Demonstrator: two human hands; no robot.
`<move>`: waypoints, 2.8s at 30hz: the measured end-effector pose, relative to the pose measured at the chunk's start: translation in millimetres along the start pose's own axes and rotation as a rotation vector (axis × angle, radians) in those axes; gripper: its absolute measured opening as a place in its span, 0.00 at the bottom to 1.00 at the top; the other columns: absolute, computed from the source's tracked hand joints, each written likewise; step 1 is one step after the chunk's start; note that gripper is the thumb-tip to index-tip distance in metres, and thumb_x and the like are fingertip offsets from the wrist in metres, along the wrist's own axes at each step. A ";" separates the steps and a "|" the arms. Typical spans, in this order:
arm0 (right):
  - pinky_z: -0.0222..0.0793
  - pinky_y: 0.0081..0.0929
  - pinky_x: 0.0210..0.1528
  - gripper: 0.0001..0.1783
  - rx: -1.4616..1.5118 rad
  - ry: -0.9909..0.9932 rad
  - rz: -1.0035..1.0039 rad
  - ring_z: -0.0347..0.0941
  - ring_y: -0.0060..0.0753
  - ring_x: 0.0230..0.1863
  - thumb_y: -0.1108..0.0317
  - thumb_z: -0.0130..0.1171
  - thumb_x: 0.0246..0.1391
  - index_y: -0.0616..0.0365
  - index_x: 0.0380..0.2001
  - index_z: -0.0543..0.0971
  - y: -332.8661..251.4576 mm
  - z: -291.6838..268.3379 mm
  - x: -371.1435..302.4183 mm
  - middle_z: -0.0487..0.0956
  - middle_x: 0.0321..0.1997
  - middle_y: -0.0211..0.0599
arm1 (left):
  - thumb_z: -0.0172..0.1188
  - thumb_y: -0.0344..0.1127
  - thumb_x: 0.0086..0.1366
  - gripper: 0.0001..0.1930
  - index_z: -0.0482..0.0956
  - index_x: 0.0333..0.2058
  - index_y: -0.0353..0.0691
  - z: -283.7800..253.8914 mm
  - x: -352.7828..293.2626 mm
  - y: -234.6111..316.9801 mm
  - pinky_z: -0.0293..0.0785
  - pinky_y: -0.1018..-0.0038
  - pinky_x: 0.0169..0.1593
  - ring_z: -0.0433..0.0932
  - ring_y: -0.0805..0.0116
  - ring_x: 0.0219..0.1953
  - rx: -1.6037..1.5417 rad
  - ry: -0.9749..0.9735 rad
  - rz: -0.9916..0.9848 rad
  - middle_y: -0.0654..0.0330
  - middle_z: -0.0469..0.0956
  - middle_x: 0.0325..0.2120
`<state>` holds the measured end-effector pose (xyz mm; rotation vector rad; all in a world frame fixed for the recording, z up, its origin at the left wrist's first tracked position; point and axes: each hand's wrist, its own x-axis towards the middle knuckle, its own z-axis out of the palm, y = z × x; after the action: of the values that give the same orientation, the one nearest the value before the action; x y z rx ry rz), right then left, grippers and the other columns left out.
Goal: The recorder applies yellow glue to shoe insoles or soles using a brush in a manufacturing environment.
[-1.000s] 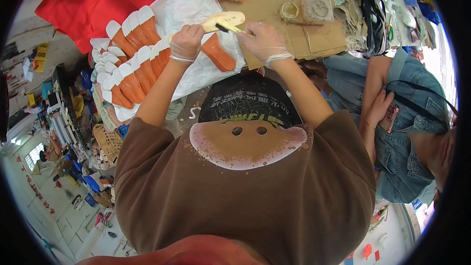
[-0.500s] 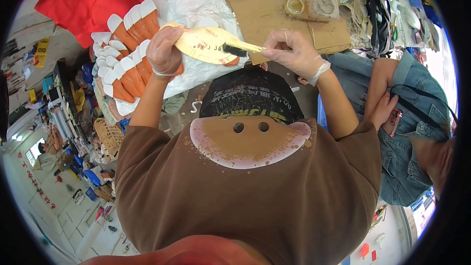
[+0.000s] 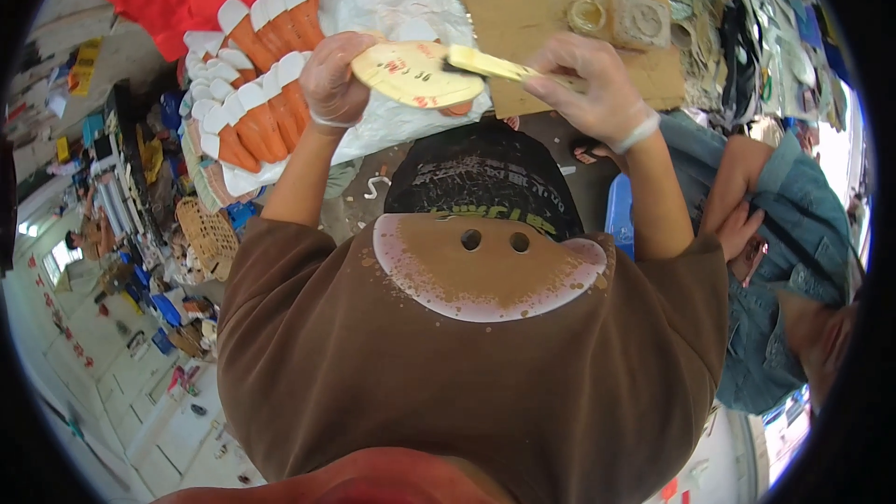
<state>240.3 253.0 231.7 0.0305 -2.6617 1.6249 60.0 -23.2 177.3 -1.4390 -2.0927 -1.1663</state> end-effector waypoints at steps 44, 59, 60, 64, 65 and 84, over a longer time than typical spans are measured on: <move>0.74 0.47 0.42 0.17 -0.647 0.548 1.016 0.78 0.57 0.42 0.54 0.52 0.60 0.57 0.42 0.69 278.5 59.7 -2.5 0.78 0.40 0.54 | 0.67 0.59 0.51 0.34 0.72 0.49 0.41 163.1 -71.9 -94.1 0.72 0.64 0.50 0.73 0.59 0.49 0.690 -0.818 -0.636 0.57 0.74 0.45; 0.45 0.15 0.17 0.17 0.912 0.683 0.894 0.54 0.12 0.15 0.50 0.54 0.61 0.52 0.41 0.75 253.2 64.4 -39.3 0.69 0.24 0.20 | 0.72 0.58 0.45 0.35 0.72 0.47 0.44 161.3 -78.9 -109.2 0.71 0.64 0.51 0.72 0.59 0.50 0.749 -0.839 -0.706 0.58 0.72 0.45; 0.45 0.14 0.16 0.18 0.912 0.529 0.944 0.54 0.11 0.14 0.50 0.53 0.62 0.52 0.43 0.74 250.7 70.1 -39.7 0.70 0.24 0.19 | 0.73 0.57 0.44 0.35 0.72 0.47 0.44 156.5 -81.4 -110.3 0.71 0.64 0.51 0.71 0.59 0.51 0.725 -0.804 -0.732 0.58 0.72 0.45; 0.45 0.15 0.15 0.17 1.157 0.227 0.757 0.53 0.12 0.13 0.50 0.51 0.62 0.51 0.43 0.74 237.9 64.0 -47.7 0.70 0.24 0.19 | 0.74 0.52 0.44 0.33 0.72 0.45 0.43 149.1 -86.7 -97.3 0.71 0.62 0.52 0.72 0.54 0.49 0.655 -0.626 -0.763 0.56 0.72 0.44; 0.44 0.15 0.15 0.17 1.240 0.351 0.743 0.53 0.12 0.13 0.51 0.51 0.63 0.51 0.44 0.75 237.6 58.4 -52.5 0.70 0.24 0.19 | 0.74 0.48 0.45 0.31 0.71 0.46 0.42 150.7 -84.3 -91.6 0.71 0.61 0.52 0.72 0.52 0.49 0.469 -0.549 -0.874 0.54 0.71 0.44; 0.61 0.17 0.29 0.14 0.488 0.283 0.408 0.68 0.18 0.25 0.56 0.60 0.58 0.55 0.37 0.80 163.1 61.2 -24.2 0.75 0.28 0.22 | 0.60 0.35 0.62 0.11 0.77 0.42 0.37 106.3 1.5 -59.4 0.72 0.73 0.45 0.77 0.69 0.40 -0.426 -0.558 -0.924 0.58 0.81 0.37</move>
<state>259.3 273.2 58.1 -0.7151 -2.0997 2.1598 23.7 52.0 88.6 -0.9917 -3.2417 -1.7551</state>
